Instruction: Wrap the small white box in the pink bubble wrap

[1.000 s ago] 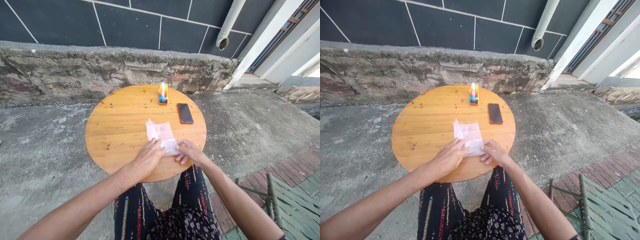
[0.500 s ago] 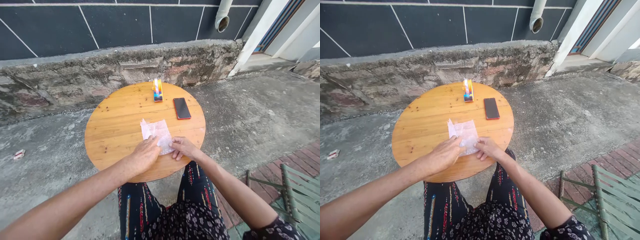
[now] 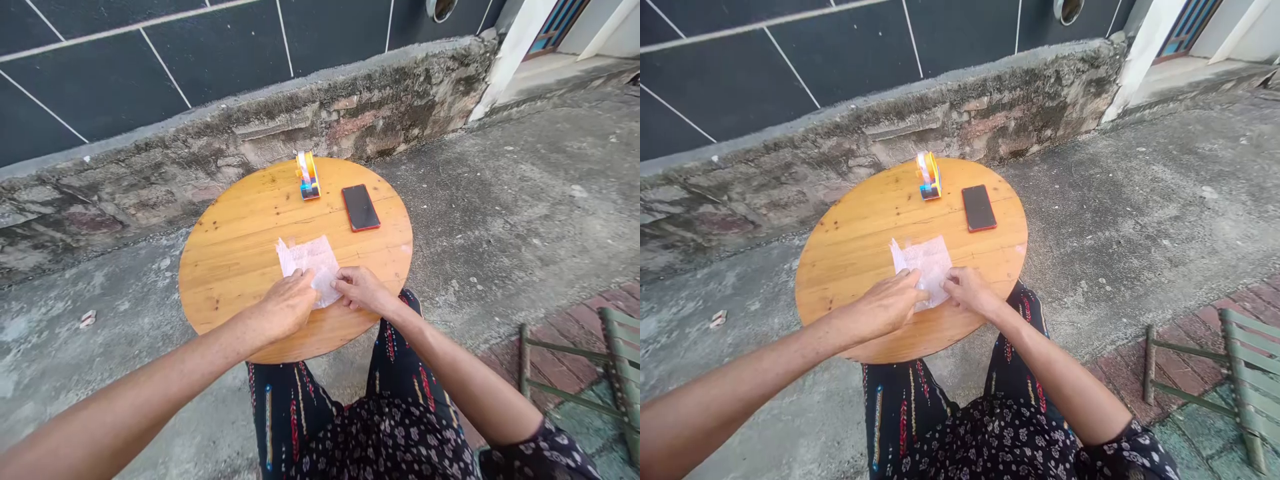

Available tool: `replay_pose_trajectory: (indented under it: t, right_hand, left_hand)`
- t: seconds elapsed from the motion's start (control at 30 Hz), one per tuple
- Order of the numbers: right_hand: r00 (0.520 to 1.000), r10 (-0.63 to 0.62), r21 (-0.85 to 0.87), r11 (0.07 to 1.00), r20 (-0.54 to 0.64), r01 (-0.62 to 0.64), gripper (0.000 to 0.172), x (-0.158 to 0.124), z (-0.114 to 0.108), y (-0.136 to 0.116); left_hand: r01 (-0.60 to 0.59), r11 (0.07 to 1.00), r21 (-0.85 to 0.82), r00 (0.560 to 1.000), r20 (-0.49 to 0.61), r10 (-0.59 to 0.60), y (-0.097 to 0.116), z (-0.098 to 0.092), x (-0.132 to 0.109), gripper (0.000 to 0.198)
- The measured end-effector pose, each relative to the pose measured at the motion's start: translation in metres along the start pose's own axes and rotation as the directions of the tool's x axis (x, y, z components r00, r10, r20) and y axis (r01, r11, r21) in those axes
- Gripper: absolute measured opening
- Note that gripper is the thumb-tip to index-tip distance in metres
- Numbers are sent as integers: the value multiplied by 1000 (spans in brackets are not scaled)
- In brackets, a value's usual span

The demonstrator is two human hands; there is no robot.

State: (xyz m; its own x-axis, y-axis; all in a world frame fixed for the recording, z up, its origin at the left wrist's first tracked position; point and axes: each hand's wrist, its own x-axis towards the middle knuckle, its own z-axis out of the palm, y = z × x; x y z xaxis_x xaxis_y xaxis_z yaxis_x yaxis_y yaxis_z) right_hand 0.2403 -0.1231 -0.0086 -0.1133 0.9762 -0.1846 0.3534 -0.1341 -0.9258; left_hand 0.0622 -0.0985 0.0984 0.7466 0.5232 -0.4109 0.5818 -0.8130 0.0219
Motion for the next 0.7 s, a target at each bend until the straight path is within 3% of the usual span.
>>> replay_pose_trajectory:
  t: [0.17, 0.27, 0.43, 0.7]
  right_hand:
    - [953, -234, -55, 972, -192, 227, 18, -2, 10, 0]
    - [918, -297, -43, 954, -263, 297, 14, -8, 19, -1]
    - [907, -291, -7, 953, -306, 303, 10, -15, 31, -7]
    - [885, -321, -111, 947, -337, 301, 8, -17, 44, -24]
  left_hand:
    - [3, 999, -33, 999, -39, -4, -2, 4, 1, 40]
    - [-1, 999, -47, 996, -94, -3, -5, 10, -1, 35]
    - [-28, 998, -61, 965, -261, 11, -13, 26, -9, 27]
    - [-57, 955, -290, 868, -487, -96, -23, 57, -15, 19]
